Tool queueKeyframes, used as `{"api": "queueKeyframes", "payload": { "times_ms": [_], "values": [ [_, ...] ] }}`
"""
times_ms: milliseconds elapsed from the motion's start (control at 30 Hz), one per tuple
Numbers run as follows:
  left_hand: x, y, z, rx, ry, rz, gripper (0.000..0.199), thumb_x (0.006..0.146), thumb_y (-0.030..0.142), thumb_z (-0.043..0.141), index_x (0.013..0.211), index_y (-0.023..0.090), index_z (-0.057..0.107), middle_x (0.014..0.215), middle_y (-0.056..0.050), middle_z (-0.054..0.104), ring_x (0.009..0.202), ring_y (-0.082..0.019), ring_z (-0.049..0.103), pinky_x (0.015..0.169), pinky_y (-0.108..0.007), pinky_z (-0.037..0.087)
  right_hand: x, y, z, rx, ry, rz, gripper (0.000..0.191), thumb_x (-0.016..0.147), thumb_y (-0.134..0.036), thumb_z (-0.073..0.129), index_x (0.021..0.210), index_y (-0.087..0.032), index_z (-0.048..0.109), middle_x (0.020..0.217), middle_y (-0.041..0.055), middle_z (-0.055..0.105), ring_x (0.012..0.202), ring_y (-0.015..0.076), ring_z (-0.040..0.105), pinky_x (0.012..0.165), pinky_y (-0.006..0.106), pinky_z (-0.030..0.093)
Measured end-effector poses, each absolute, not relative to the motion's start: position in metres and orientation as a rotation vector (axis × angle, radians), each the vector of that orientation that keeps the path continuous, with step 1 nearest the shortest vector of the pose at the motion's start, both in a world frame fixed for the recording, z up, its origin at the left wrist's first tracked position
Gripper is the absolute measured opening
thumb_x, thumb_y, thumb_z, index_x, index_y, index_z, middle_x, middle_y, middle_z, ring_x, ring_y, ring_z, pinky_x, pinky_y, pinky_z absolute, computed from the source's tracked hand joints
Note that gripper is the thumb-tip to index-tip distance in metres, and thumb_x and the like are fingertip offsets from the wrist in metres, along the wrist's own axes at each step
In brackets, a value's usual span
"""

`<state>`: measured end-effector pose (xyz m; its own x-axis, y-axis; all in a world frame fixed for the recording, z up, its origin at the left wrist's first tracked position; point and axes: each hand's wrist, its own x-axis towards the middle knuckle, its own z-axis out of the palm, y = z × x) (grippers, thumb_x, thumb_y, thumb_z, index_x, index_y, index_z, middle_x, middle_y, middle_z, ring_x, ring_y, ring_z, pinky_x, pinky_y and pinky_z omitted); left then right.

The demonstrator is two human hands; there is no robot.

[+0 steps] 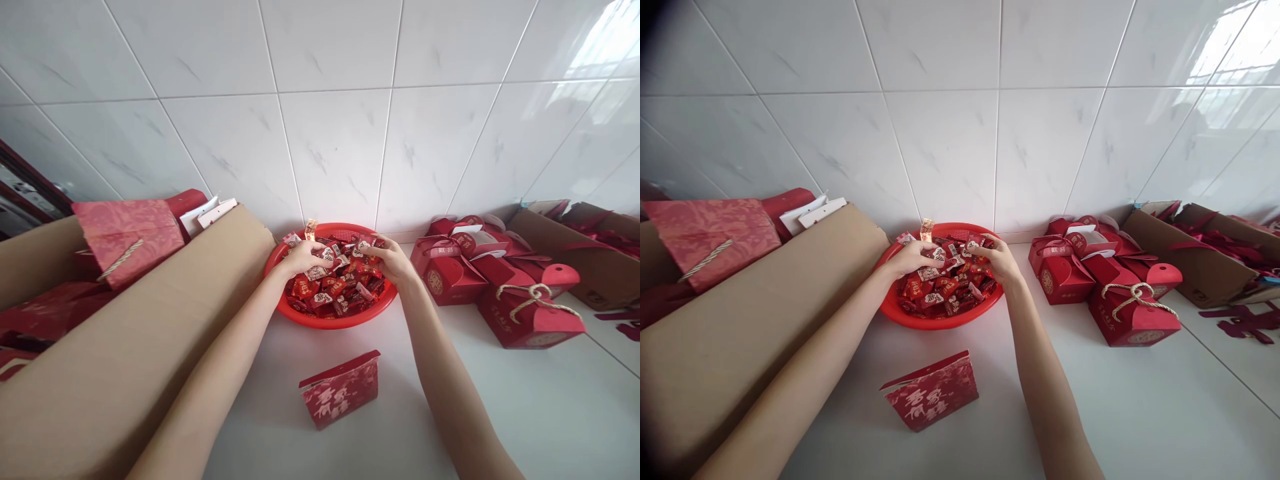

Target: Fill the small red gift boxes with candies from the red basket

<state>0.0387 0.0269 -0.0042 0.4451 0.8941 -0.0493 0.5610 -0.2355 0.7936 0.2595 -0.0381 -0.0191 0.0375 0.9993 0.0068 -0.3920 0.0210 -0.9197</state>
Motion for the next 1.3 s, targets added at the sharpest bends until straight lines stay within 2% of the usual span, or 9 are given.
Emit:
{"api": "queueKeyframes", "payload": {
  "times_ms": [167, 333, 533, 667, 767, 900, 1000, 1133, 1300],
  "values": [
    [0.039, 0.025, -0.003, 2.001, 1.290, 0.501, 0.024, 0.059, 0.035, 0.080, 0.069, 0.019, 0.066, 0.070, 0.003, 0.067, 0.078, -0.020, 0.065, 0.070, -0.026, 0.049, 0.260, -0.039, -0.019, -0.934, -0.883, 1.345, 0.053, 0.043, -0.024, 0.092, 0.090, -0.020, 0.069, 0.076, -0.0010, 0.073, 0.069, 0.0193, 0.071, 0.049, 0.025, 0.056],
    [0.033, 0.028, 0.001, 2.023, 1.328, 0.260, 0.011, 0.057, 0.014, 0.064, 0.064, 0.018, 0.071, 0.058, 0.003, 0.064, 0.063, -0.017, 0.060, 0.055, -0.024, 0.043, 0.259, -0.039, -0.019, -0.921, -0.880, 1.331, 0.044, 0.047, -0.028, 0.092, 0.084, -0.019, 0.070, 0.078, 0.0004, 0.073, 0.068, 0.0181, 0.070, 0.049, 0.024, 0.056],
    [0.040, 0.041, 0.007, 2.260, 1.489, 0.254, 0.034, 0.067, 0.011, 0.061, 0.093, 0.021, 0.080, 0.087, -0.002, 0.079, 0.087, -0.023, 0.071, 0.071, -0.025, 0.051, 0.258, -0.038, -0.018, -0.929, -0.846, 1.309, 0.035, 0.048, -0.024, 0.089, 0.078, -0.018, 0.072, 0.075, 0.0017, 0.074, 0.066, 0.0176, 0.069, 0.047, 0.023, 0.055],
    [0.062, 0.050, 0.003, 2.470, 1.412, 0.281, 0.053, 0.069, 0.001, 0.059, 0.115, 0.023, 0.075, 0.124, -0.006, 0.073, 0.115, -0.026, 0.066, 0.092, -0.026, 0.049, 0.258, -0.037, -0.017, -0.914, -0.767, 1.237, 0.028, 0.049, -0.023, 0.085, 0.071, -0.018, 0.069, 0.072, 0.0025, 0.072, 0.063, 0.0166, 0.067, 0.044, 0.022, 0.052],
    [0.075, 0.054, -0.005, 2.517, 1.329, 0.203, 0.057, 0.062, -0.004, 0.062, 0.110, 0.024, 0.075, 0.128, -0.008, 0.070, 0.121, -0.028, 0.062, 0.098, -0.030, 0.047, 0.258, -0.036, -0.018, -0.912, -0.707, 1.196, 0.026, 0.050, -0.022, 0.084, 0.069, -0.017, 0.067, 0.069, 0.0015, 0.071, 0.061, 0.0152, 0.066, 0.046, 0.022, 0.054],
    [0.078, 0.060, -0.015, 2.456, 1.354, 0.261, 0.032, 0.063, 0.003, 0.067, 0.087, 0.022, 0.076, 0.104, -0.010, 0.074, 0.110, -0.032, 0.064, 0.094, -0.036, 0.046, 0.259, -0.035, -0.020, -0.884, -0.721, 1.218, 0.026, 0.050, -0.020, 0.083, 0.071, -0.018, 0.067, 0.070, 0.0013, 0.071, 0.063, 0.0160, 0.068, 0.048, 0.023, 0.054],
    [0.073, 0.064, -0.017, 2.360, 1.349, 0.333, 0.004, 0.073, 0.018, 0.068, 0.070, 0.020, 0.069, 0.077, -0.006, 0.070, 0.084, -0.028, 0.067, 0.081, -0.035, 0.047, 0.259, -0.034, -0.021, -0.879, -0.729, 1.231, 0.027, 0.049, -0.019, 0.083, 0.070, -0.018, 0.066, 0.070, 0.0012, 0.071, 0.063, 0.0166, 0.068, 0.048, 0.023, 0.054],
    [0.064, 0.063, -0.015, 2.187, 1.295, 0.417, 0.027, 0.081, 0.038, 0.064, 0.063, 0.019, 0.059, 0.058, 0.000, 0.058, 0.060, -0.019, 0.058, 0.064, -0.031, 0.044, 0.259, -0.034, -0.021, -0.882, -0.755, 1.253, 0.029, 0.049, -0.019, 0.083, 0.073, -0.018, 0.067, 0.073, 0.0019, 0.072, 0.066, 0.0180, 0.069, 0.047, 0.023, 0.054],
    [0.055, 0.053, -0.008, 1.848, 1.041, 0.587, 0.036, 0.065, 0.050, 0.077, 0.065, 0.018, 0.061, 0.061, 0.003, 0.054, 0.058, -0.013, 0.048, 0.057, -0.026, 0.036, 0.260, -0.035, -0.020, -0.887, -0.773, 1.267, 0.028, 0.050, -0.020, 0.083, 0.072, -0.019, 0.066, 0.073, 0.0008, 0.071, 0.069, 0.0180, 0.070, 0.048, 0.023, 0.056]
  ]
}}
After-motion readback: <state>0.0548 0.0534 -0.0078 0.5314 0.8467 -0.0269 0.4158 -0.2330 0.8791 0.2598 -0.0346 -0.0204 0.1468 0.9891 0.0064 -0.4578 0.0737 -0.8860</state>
